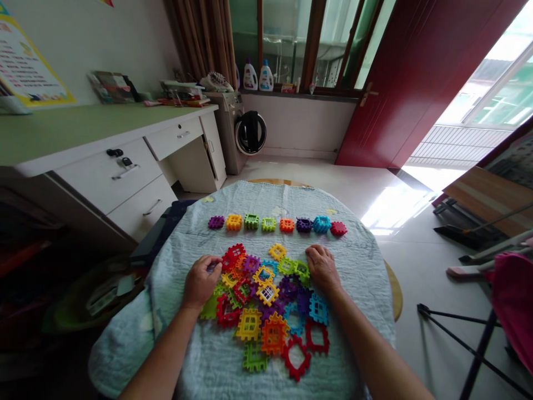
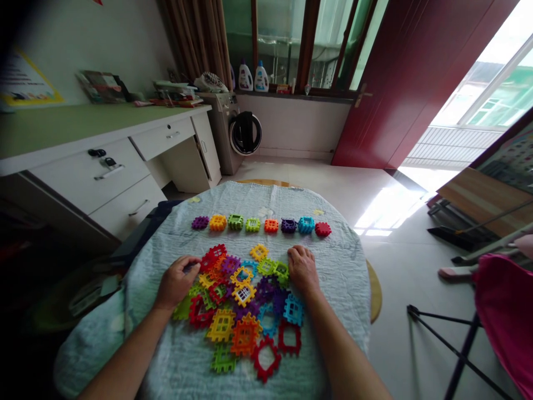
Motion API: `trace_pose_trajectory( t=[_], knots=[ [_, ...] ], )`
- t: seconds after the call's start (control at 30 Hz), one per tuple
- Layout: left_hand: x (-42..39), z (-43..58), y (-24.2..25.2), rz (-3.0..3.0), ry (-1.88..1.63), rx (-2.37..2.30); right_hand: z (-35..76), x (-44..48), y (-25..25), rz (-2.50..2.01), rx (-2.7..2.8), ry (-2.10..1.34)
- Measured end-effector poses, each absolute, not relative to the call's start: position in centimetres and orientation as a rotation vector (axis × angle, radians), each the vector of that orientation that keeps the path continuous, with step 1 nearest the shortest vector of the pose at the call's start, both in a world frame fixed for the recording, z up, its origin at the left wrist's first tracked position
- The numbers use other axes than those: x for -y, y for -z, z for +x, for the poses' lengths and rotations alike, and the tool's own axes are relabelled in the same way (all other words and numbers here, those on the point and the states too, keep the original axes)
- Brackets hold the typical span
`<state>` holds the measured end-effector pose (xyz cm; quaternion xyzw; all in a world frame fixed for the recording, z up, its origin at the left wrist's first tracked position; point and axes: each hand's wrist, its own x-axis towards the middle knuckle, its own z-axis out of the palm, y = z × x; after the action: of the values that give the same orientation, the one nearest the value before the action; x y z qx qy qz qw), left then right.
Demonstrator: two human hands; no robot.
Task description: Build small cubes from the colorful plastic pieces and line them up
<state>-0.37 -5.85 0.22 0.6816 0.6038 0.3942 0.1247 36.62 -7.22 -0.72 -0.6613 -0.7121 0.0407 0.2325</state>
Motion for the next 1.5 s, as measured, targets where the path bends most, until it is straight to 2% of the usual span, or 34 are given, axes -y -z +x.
trace_pose_trajectory(
  t=[0.63,1.5],
  knots=[
    [5.6,-0.7,0.3,2.025,-1.186,-1.791,36.3,7.3,0.1,-1.876,1.932,-0.095],
    [5.2,-1.2,0.6,2.114,-0.983,-1.614,36.2,7.6,-0.1,-1.917,1.887,-0.096]
  ],
)
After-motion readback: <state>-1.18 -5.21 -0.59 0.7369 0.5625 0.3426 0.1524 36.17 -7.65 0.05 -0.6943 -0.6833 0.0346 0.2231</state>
